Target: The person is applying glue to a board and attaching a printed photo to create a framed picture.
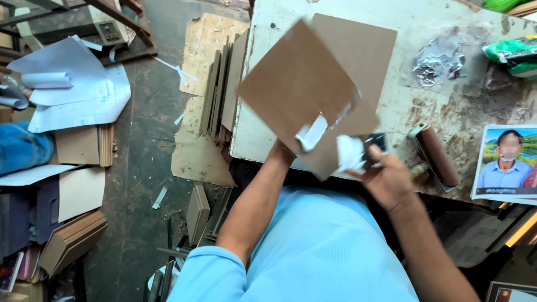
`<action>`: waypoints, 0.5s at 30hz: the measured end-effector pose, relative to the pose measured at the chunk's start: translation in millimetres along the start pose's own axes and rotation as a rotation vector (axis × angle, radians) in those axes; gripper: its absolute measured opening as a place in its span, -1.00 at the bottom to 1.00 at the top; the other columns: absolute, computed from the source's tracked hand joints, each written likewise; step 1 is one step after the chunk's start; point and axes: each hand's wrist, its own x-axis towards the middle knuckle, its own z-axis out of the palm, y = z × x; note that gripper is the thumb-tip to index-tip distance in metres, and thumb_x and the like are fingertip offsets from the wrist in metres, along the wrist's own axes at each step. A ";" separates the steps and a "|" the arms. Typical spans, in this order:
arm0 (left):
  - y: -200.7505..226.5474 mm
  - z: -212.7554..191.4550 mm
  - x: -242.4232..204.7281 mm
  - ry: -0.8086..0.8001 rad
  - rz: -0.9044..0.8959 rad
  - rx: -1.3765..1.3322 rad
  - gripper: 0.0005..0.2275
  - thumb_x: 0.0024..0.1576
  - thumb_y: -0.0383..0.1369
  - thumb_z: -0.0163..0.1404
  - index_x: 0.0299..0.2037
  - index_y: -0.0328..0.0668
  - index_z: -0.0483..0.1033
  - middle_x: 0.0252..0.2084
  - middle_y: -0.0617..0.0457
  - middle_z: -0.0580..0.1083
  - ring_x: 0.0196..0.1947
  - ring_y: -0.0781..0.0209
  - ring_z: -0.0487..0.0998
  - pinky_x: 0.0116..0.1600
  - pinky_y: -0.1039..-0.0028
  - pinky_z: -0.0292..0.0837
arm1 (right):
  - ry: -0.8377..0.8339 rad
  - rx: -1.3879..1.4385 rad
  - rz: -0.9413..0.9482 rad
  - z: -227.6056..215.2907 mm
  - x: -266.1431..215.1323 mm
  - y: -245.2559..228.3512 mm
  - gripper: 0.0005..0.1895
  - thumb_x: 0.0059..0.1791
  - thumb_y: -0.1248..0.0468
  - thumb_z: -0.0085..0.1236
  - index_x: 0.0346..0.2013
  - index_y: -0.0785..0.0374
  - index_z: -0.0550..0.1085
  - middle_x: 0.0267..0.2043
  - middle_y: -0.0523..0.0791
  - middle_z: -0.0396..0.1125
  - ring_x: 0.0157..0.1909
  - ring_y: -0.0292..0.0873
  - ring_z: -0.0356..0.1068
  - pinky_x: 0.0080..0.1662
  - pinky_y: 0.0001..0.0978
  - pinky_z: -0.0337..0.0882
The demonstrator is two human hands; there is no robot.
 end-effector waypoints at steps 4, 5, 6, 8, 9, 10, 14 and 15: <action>-21.7 -0.8 3.1 -0.010 -0.033 -0.035 -0.48 0.38 -0.04 -0.21 0.45 -0.17 0.22 0.37 -0.02 0.38 0.36 0.04 0.42 0.42 0.09 0.36 | -0.235 0.111 0.105 11.8 -10.5 24.6 -0.56 0.07 0.18 0.01 0.18 0.36 0.35 0.12 0.02 0.38 0.12 -0.01 0.44 0.12 0.10 0.49; -24.8 -0.6 2.8 -0.012 -0.035 -0.042 -0.49 0.39 -0.04 -0.23 0.45 -0.18 0.22 0.37 -0.03 0.38 0.36 0.03 0.42 0.42 0.08 0.35 | -0.294 0.087 0.122 24.0 -13.9 24.1 -0.55 0.07 0.17 0.04 0.18 0.36 0.35 0.11 0.04 0.38 0.10 -0.02 0.45 0.11 0.07 0.50; -26.9 -1.3 0.9 -0.010 -0.029 -0.050 -0.49 0.40 -0.05 -0.24 0.45 -0.19 0.22 0.37 -0.04 0.38 0.36 0.02 0.42 0.42 0.08 0.35 | -0.300 0.083 0.129 28.3 -10.4 25.6 -0.55 0.07 0.17 0.04 0.18 0.36 0.35 0.11 0.04 0.38 0.10 -0.02 0.45 0.11 0.07 0.50; -29.6 -3.8 -4.5 -0.005 -0.012 -0.066 -0.49 0.41 -0.05 -0.27 0.46 -0.21 0.21 0.38 -0.05 0.37 0.36 0.00 0.41 0.43 0.06 0.35 | -0.328 0.054 0.126 38.8 -3.2 29.8 -0.58 0.07 0.17 0.04 0.15 0.34 0.37 0.06 0.01 0.40 0.05 -0.03 0.47 0.08 0.03 0.52; -29.6 -5.0 -8.8 -0.002 -0.001 -0.075 -0.49 0.42 -0.05 -0.29 0.46 -0.21 0.21 0.38 -0.06 0.36 0.37 -0.01 0.41 0.43 0.05 0.34 | -0.338 0.045 0.135 37.7 7.3 35.5 -0.58 0.07 0.17 0.04 0.15 0.34 0.37 0.06 0.01 0.40 0.05 -0.03 0.47 0.08 0.03 0.52; -29.4 -6.3 -14.1 0.002 0.013 -0.084 -0.49 0.43 -0.05 -0.30 0.46 -0.22 0.21 0.38 -0.07 0.36 0.37 -0.02 0.40 0.43 0.05 0.34 | -0.366 0.065 0.113 37.2 17.8 41.6 -0.59 0.10 0.17 0.05 0.16 0.38 0.37 0.06 0.02 0.41 0.05 -0.03 0.47 0.07 -0.02 0.50; -21.6 -4.0 -35.3 0.015 0.075 -0.127 -0.48 0.46 -0.06 -0.37 0.47 -0.26 0.21 0.39 -0.11 0.35 0.38 -0.06 0.39 0.44 0.02 0.33 | -0.382 0.111 0.076 63.5 33.0 45.2 -0.61 0.12 0.18 0.07 0.15 0.38 0.36 0.04 -0.02 0.43 0.03 -0.09 0.50 0.09 -0.09 0.53; -15.1 1.5 -39.8 0.018 0.096 -0.132 -0.48 0.46 -0.06 -0.37 0.47 -0.26 0.21 0.39 -0.11 0.35 0.38 -0.06 0.39 0.44 0.02 0.33 | -0.393 0.096 0.088 73.1 31.7 36.5 -0.61 0.12 0.18 0.07 0.15 0.38 0.36 0.04 -0.02 0.43 0.03 -0.09 0.50 0.09 -0.09 0.53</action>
